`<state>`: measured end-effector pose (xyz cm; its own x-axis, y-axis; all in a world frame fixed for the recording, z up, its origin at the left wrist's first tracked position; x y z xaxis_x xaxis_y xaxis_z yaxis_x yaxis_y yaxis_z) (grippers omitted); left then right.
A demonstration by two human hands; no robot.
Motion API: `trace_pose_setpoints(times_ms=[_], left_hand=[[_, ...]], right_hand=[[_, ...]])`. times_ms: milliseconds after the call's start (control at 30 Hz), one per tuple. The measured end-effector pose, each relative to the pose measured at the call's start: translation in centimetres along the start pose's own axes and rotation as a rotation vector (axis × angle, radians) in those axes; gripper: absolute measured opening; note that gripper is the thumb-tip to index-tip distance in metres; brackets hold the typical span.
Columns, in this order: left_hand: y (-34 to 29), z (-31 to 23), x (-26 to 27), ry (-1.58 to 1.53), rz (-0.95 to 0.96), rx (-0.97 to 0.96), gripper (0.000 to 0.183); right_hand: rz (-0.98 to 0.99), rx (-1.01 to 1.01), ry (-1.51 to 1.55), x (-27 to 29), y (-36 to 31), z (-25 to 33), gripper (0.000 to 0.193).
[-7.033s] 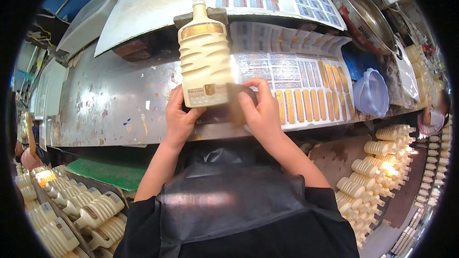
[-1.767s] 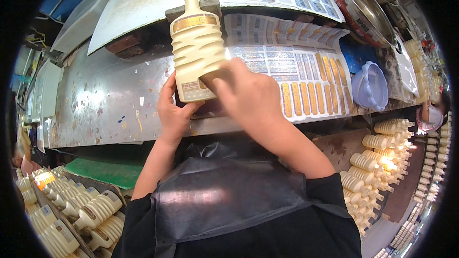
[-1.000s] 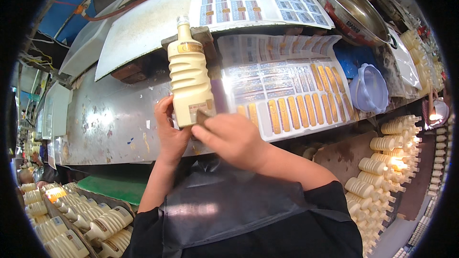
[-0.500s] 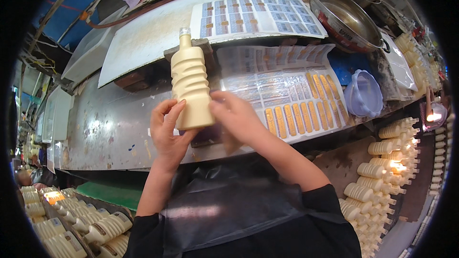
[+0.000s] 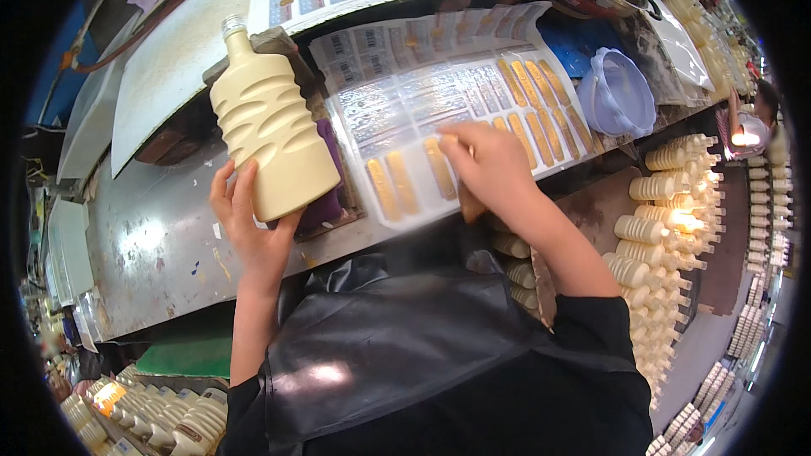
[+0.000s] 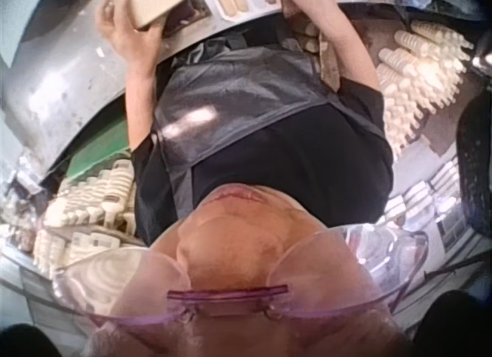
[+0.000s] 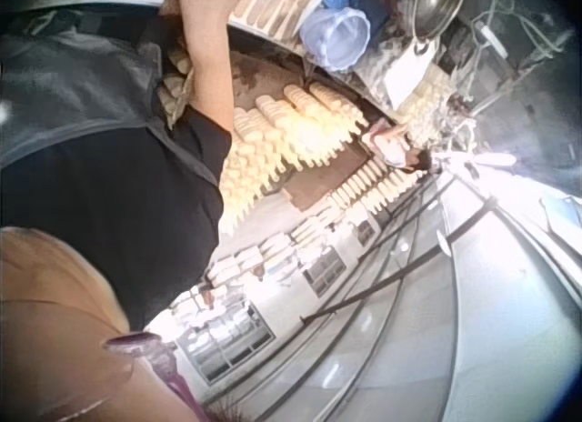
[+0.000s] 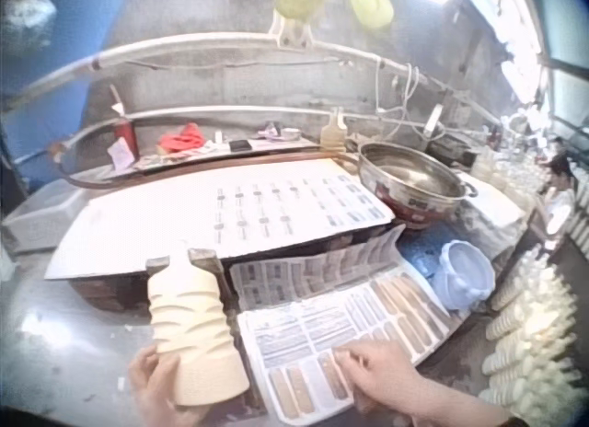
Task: The person applies adhesive labels to cream-colored plastic bottles. They peel labels from a sheet, align them on the bottle, and smooth them with their fingers. Finished bottles are placed on a nearby shelf.
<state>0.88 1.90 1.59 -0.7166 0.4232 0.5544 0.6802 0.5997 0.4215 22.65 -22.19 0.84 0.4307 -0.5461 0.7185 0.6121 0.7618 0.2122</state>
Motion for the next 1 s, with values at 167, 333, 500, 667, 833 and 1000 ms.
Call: trace_pose_setpoints(times_ms=[167, 333, 500, 667, 833, 1000], left_hand=[[-0.7, -1.7, 0.6, 0.184, 0.020, -0.002, 0.071], [-1.0, -4.8, 1.7, 0.230, -0.104, -0.219, 0.060], [-1.4, -8.6, -1.8, 0.010, 0.245, -0.591, 0.036], [-1.7, -9.9, -5.9, 0.004, 0.429, -0.632, 0.038], [-2.0, -9.0, -9.9, 0.210, 0.533, -0.517, 0.028], [-1.3, -7.8, -12.5, 0.359, 0.453, -0.439, 0.014]], right_hand=[[0.104, 0.232, -0.200, -1.6, -4.9, 2.4, 0.011], [0.021, 0.238, -0.247, -2.0, -4.4, 2.1, 0.012], [0.051, 0.283, -0.304, -1.8, -3.8, 2.4, 0.014], [0.080, 0.278, -0.326, -2.1, -2.9, 2.0, 0.017], [0.075, 0.209, -0.316, -3.8, -0.4, 0.6, 0.025], [0.233, 0.077, -0.394, -5.4, 0.9, -0.1, 0.032]])
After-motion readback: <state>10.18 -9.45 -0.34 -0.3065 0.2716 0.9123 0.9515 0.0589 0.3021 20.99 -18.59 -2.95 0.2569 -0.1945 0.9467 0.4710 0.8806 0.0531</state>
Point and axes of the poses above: each hand's wrist, its own y-axis towards the middle knuckle, its own x-axis out of the back of the hand, z = x × y, the point moved 6 cm from there along y, towards the middle knuckle, and after that the axes turned 10 degrees about x, right-handed, at the moved point
